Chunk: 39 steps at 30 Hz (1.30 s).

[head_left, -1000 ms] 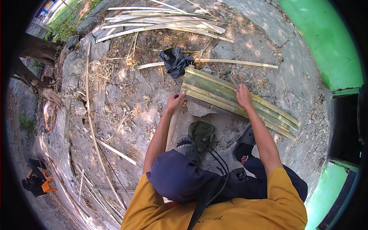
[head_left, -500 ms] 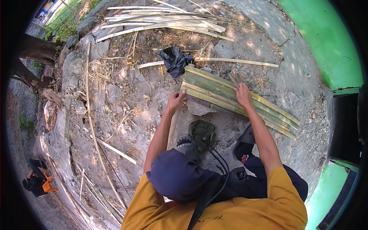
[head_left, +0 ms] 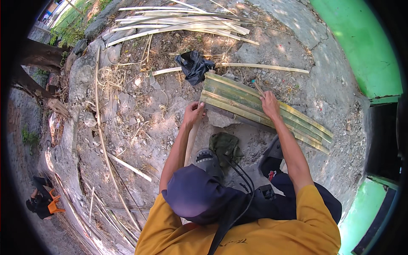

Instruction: The person arranges bamboo strips together and secures them by hammering nails through cross-bracing strips.

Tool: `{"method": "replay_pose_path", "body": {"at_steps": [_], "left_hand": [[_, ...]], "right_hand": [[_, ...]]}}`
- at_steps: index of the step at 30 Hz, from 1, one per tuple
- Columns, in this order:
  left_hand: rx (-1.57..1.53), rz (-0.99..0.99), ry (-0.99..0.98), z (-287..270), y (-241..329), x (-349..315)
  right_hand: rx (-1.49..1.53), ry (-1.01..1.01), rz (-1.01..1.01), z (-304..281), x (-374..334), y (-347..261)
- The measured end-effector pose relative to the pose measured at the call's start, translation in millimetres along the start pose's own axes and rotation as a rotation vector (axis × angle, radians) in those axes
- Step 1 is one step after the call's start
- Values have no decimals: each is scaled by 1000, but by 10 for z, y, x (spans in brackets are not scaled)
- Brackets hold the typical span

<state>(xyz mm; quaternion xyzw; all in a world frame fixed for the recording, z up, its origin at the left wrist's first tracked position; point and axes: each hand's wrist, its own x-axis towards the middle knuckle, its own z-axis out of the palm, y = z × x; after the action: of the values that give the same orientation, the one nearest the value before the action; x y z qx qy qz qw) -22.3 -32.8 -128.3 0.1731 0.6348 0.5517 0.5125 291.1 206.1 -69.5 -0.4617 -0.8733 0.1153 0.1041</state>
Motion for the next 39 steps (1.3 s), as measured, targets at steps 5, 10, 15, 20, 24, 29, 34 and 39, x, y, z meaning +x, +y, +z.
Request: {"method": "replay_pose_path", "body": {"at_steps": [5, 10, 15, 20, 24, 29, 34, 39], "left_hand": [[58, 31, 75, -65, -80, -78], [201, 55, 120, -66, -165, -228], [196, 77, 211, -107, -187, -186], [152, 59, 179, -148, -13, 75], [244, 53, 176, -118, 129, 183], [189, 20, 179, -76, 201, 215], [237, 3, 174, -142, 198, 289], [721, 478, 540, -251, 330, 52]], "right_hand": [[5, -10, -5, -3, 37, -16], [11, -14, -30, 18, 46, 120], [31, -16, -10, 30, 121, 28], [15, -15, -2, 40, 331, 13], [-15, 7, -3, 72, 448, 62], [28, 11, -10, 57, 486, 90], [33, -20, -18, 46, 514, 80], [56, -24, -171, -39, 536, 29]]}}
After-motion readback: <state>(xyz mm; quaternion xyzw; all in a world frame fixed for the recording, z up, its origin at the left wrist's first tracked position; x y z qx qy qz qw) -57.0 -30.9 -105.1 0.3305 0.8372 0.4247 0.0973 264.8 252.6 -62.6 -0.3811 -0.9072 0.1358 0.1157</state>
